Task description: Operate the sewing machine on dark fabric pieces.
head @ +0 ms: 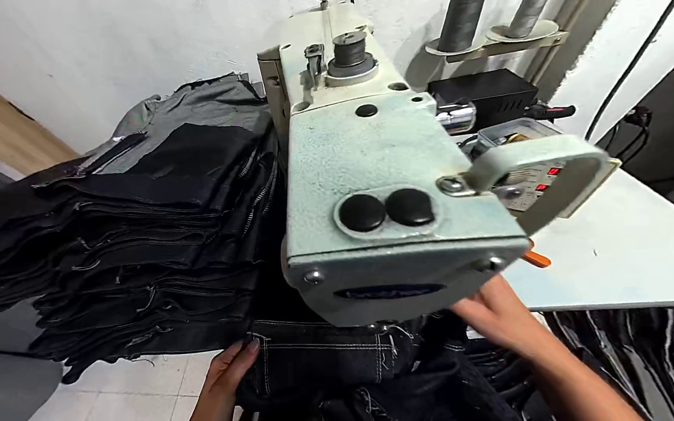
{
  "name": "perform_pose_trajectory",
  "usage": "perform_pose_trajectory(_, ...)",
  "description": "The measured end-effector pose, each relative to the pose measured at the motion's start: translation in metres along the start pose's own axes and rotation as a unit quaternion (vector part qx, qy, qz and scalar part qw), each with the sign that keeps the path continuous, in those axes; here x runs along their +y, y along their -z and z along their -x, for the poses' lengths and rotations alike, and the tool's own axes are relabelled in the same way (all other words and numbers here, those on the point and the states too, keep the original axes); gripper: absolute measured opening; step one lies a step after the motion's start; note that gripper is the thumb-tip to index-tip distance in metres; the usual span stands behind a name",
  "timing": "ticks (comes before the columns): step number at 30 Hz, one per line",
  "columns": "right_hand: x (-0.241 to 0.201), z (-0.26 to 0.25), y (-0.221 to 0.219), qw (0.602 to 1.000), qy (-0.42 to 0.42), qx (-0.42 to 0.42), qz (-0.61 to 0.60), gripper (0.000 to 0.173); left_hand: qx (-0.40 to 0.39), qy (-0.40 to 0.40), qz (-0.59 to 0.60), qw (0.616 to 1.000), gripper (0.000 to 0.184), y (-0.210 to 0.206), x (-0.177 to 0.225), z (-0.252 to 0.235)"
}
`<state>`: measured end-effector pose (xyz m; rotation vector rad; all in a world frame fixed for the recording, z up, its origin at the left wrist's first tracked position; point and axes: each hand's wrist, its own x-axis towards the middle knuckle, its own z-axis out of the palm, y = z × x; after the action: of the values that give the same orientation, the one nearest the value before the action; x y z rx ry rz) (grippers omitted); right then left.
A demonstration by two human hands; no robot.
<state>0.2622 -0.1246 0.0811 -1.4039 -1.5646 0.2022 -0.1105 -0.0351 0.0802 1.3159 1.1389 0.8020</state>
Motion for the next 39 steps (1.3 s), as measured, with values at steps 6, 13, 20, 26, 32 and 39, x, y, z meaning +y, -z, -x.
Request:
perform_pose_trajectory(6,-0.017,0.004,-0.027,0.999,0.026,0.013,0.029,0.041,-0.016,-0.013,-0.002,1.0,0.025,0.001,-0.001,-0.003)
perform_pose_trajectory(13,-0.002,-0.011,-0.021,0.948,-0.283,-0.083,-0.12,0.012,0.037,-0.03,0.044,0.998,0.024,-0.017,-0.001,-0.005)
perform_pose_trajectory(20,0.048,-0.062,-0.038,0.998,0.024,0.015,0.063,0.016,0.056,-0.059,0.072,0.994,0.024,-0.028,0.012,-0.013)
perform_pose_trajectory(26,-0.029,-0.028,-0.025,0.965,-0.192,-0.088,0.156,0.02,0.05,-0.039,0.073,0.995,0.023,-0.008,-0.006,-0.018)
perform_pose_trajectory(32,-0.014,-0.035,-0.028,0.977,-0.181,-0.047,0.106,0.017,0.046,-0.041,0.067,0.996,0.023,-0.014,-0.006,-0.021)
perform_pose_trajectory(39,0.038,-0.046,-0.044,0.999,0.01,0.039,0.024,0.018,0.053,-0.049,0.091,0.993,0.024,-0.014,-0.009,-0.016)
